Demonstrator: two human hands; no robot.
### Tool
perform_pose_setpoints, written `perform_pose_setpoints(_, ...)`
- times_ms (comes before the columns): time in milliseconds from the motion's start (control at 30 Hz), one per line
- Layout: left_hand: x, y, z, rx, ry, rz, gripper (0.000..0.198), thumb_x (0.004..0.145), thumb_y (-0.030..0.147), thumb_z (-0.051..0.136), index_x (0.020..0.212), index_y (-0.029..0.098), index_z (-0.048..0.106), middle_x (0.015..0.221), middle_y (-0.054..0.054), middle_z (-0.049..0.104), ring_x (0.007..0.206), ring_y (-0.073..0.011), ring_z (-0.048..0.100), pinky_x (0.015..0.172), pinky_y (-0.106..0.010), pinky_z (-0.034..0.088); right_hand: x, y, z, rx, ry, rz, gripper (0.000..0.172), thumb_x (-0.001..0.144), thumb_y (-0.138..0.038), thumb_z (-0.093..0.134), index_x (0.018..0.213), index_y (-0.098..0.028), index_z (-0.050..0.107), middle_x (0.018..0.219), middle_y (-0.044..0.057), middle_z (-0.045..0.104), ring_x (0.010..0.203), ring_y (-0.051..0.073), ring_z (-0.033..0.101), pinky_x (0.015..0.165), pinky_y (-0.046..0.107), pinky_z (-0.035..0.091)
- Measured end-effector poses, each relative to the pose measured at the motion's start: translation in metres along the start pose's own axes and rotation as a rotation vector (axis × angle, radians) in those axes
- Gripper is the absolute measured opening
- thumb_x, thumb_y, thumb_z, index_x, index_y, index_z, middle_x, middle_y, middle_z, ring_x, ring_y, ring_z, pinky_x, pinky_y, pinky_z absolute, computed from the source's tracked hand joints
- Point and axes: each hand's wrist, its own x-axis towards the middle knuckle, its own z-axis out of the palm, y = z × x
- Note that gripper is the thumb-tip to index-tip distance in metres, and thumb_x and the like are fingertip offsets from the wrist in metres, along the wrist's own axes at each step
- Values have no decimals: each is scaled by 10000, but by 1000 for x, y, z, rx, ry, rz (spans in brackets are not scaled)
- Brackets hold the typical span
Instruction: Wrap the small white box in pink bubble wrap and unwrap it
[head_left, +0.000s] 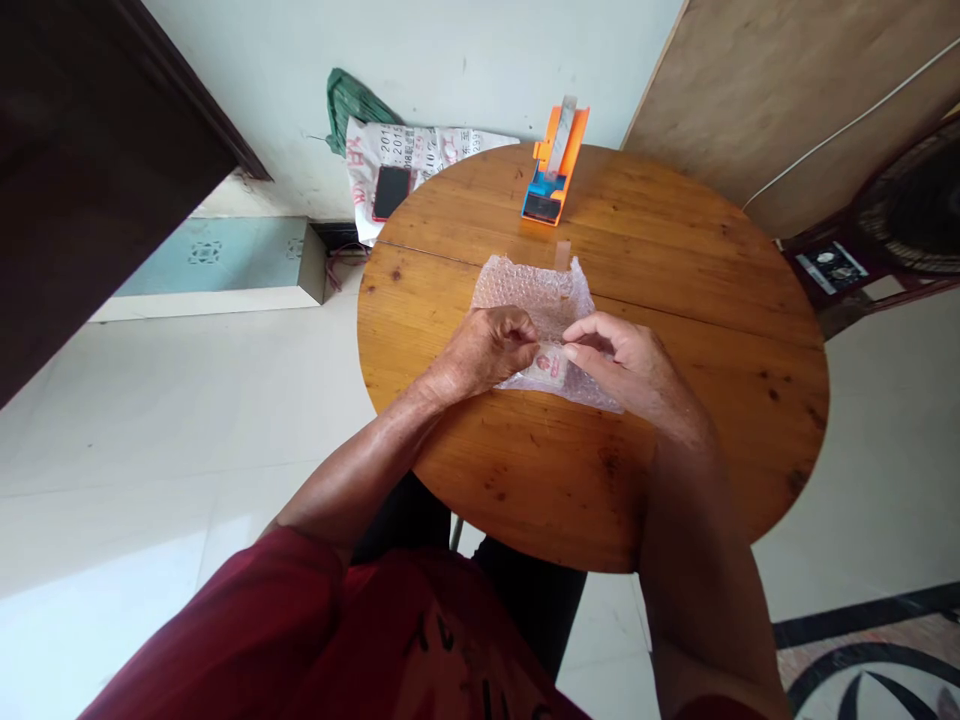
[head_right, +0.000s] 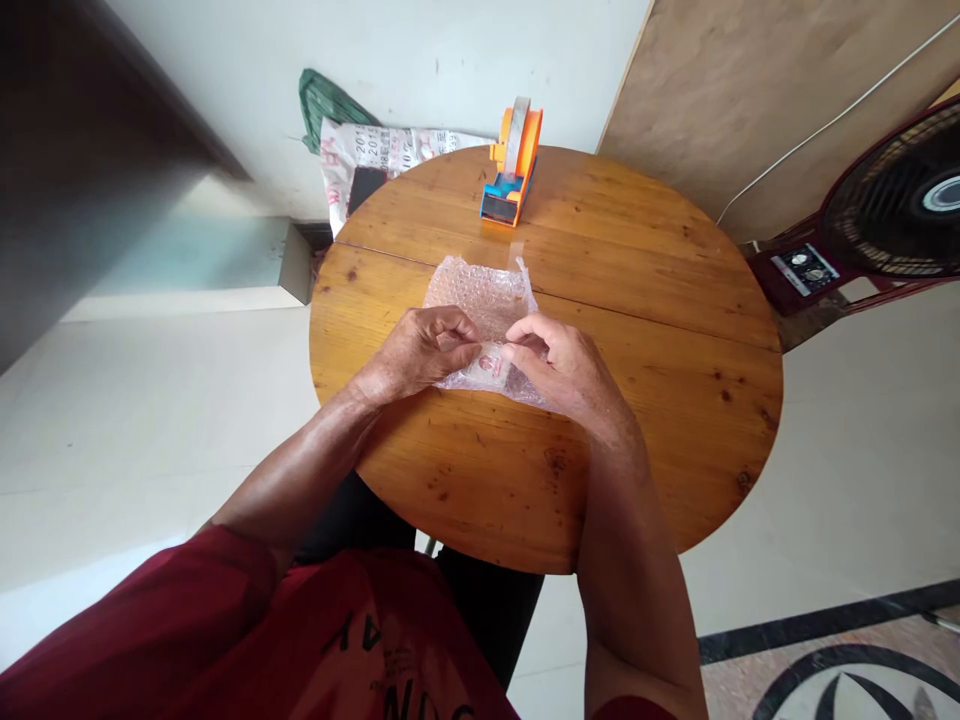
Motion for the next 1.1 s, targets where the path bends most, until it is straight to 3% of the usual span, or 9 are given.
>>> perform_pose_setpoints(133,0,1,0,14,5,2,73,789,199,656,739,151,678,725,-1,673,662,-98,578,622,-223,431,-1,0,5,61,47,-74,171,835,-347,713,970,-242,713,939,34,743,871,222,689,787,369,540)
perform_pose_setpoints(267,0,2,1,25,13,2,75,794,189,649,739,149,681,714,4,667,661,-94,567,627,-221,428,-2,3,6,55,42,-226,101,852,-323,715,931,-261,727,1050,39,726,975,231,683,871,388,550)
perform_pose_setpoints(833,-2,5,1,27,27,-12,82,794,163,642,723,148,679,721,-4,685,663,-97,578,618,-211,430,1,1,14,-90,105,-383,101,882,-214,663,908,-248,755,1024,55,711,952,223,686,896,395,547)
perform_pose_setpoints(1100,-2,3,3,14,23,-43,104,811,212,681,733,142,682,727,-21,695,660,-103,579,600,-220,434,3,6,17,-56,67,-348,102,887,-236,666,884,-244,768,983,48,722,899,205,690,847,370,553)
